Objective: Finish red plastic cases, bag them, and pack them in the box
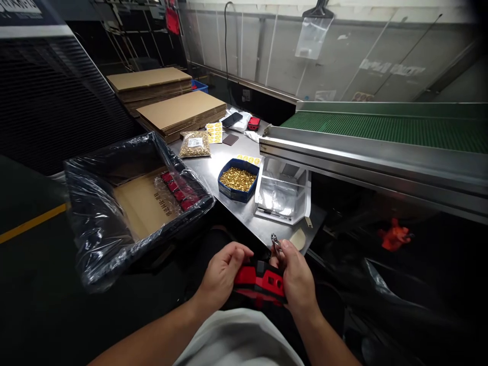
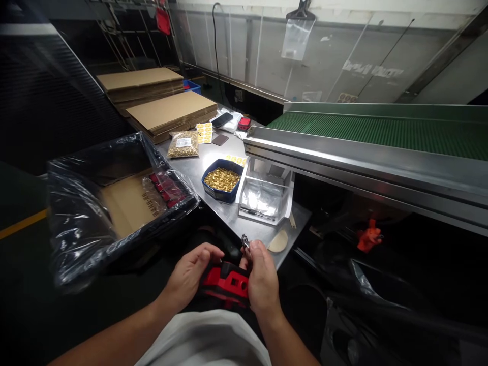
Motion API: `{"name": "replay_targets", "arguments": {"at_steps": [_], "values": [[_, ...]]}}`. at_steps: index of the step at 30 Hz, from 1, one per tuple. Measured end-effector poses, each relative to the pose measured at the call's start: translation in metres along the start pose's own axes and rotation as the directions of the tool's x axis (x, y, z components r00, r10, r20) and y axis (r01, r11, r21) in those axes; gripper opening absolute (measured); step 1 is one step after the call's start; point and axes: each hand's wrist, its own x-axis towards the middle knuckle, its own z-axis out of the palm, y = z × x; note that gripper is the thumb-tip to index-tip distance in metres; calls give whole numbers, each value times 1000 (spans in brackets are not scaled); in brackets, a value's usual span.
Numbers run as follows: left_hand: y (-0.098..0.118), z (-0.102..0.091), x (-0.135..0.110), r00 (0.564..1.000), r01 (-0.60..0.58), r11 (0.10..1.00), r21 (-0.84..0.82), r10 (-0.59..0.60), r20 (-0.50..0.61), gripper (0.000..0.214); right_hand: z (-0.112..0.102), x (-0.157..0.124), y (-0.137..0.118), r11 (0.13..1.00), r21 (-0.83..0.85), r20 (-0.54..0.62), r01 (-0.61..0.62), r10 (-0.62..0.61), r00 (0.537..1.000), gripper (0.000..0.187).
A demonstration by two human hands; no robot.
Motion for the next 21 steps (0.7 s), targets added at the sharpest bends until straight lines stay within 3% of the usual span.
{"name": "replay_targets", "arguments": {"at_steps": [2,3,5,8,10,12,16,18,21], "values": [[1,2,-1,976,-155,982,111,170,-139,38,-1,0,-1,998,-48,12,42,-41,999,36],[2,2,-2,957,-226,966,129,245,-154,32,-2,0,-1,995,-79,15,61,-60,998,37],[4,2,-5,944,-315,944,93,322,-73,16,-3,1,-2,985,-146,21,97,-95,995,39],[5,1,-11,936,-310,948,66,292,198,38,-4,2,-3,971,-204,34,122,-117,993,40],[5,2,-14,926,-294,946,135,247,285,34,-3,2,-4,970,-215,33,118,-113,993,40],[3,5,-16,936,-295,935,196,241,258,31,-3,0,-4,966,-237,24,101,-99,995,40],[0,11,-16,964,-239,929,284,191,186,52,0,0,-8,961,-273,25,52,-47,999,40],[-1,12,-16,977,-193,934,301,153,152,55,0,3,-9,985,-172,33,2,4,999,40],[-3,13,-17,989,-141,959,245,123,88,52,-4,9,-4,992,113,1,-48,48,999,38]]}}
